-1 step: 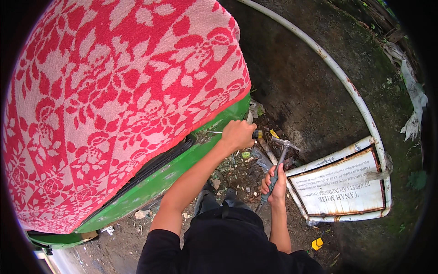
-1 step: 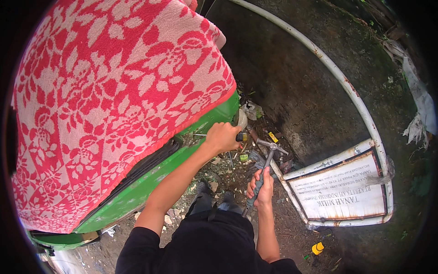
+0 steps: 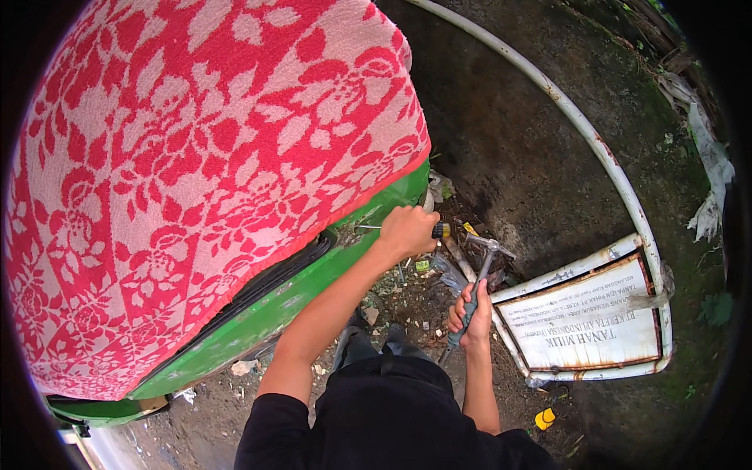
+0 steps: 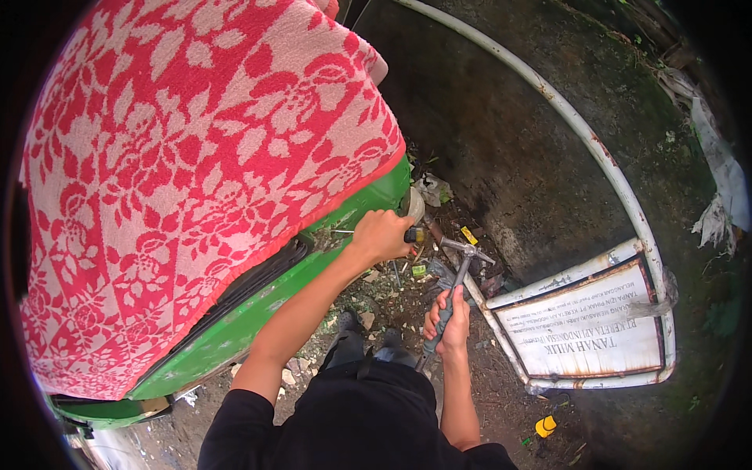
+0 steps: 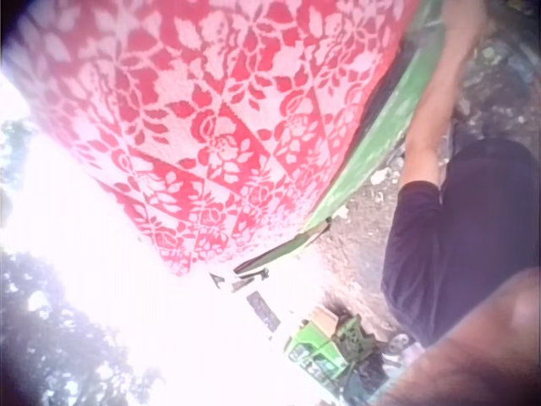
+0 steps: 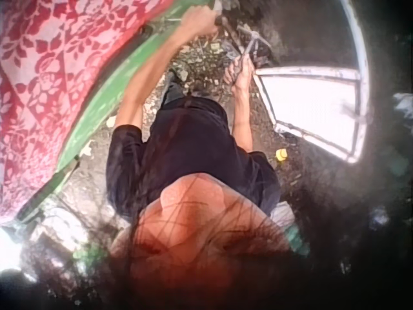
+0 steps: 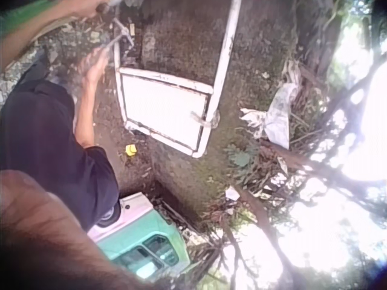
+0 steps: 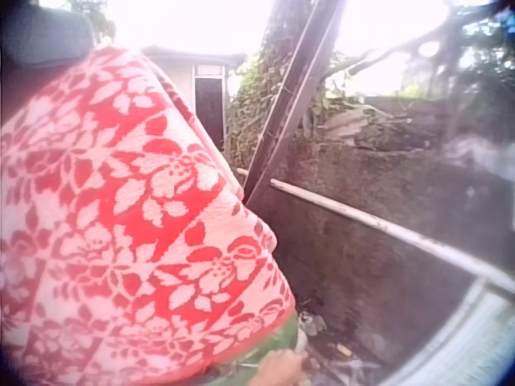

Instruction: The person repeatedly strikes a small metal object with a hammer while holding it against a green surface. The action is continuous and focused on the same spot throughout the clip.

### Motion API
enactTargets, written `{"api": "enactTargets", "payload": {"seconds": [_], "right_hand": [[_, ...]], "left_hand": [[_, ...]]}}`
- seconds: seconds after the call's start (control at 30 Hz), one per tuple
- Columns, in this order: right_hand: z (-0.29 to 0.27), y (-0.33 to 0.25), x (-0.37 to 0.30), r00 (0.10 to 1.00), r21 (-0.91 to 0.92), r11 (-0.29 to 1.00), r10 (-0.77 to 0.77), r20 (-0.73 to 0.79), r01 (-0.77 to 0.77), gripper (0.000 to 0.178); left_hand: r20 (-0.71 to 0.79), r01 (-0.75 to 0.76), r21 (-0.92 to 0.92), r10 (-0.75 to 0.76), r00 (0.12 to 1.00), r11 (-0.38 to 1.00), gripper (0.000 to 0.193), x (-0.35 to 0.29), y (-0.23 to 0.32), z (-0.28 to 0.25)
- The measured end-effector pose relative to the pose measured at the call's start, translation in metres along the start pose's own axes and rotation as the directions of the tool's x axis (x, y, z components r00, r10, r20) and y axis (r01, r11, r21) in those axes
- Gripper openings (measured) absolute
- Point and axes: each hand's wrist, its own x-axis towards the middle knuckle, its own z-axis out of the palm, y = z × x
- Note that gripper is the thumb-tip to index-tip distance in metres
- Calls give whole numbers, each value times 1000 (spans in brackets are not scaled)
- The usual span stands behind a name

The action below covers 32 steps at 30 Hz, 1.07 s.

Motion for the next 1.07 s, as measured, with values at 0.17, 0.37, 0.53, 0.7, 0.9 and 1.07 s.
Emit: {"api": "enactTargets", "payload": {"seconds": [0.17, 0.37, 0.53, 0.7, 0.9, 1.07], "right_hand": [[-10, -13, 12, 996, 45, 995, -84, -6, 84, 50], [6, -2, 22, 997, 181, 980, -82, -14, 83, 50], [-4, -15, 18, 1000, -70, 998, -5, 30, 7, 50], [-6, -27, 28, 965, 202, 950, -206, -162, 237, 50], [6, -5, 21, 996, -41, 996, 81, 38, -79, 51], [-9, -31, 27, 990, 150, 980, -120, -75, 130, 50]], "left_hand": [[12, 30, -43, -30, 999, 999, 22, 0, 3, -8], [56, 13, 16, -14, 998, 1000, 25, 2, 3, -14], [38, 43, 5, -43, 998, 999, 26, 5, -2, -12], [66, 64, 9, -65, 996, 998, 25, 4, 1, -10], [-14, 75, -43, -76, 997, 996, 25, 5, -5, -12], [66, 39, 34, -42, 997, 999, 24, 2, 0, -10]]}}
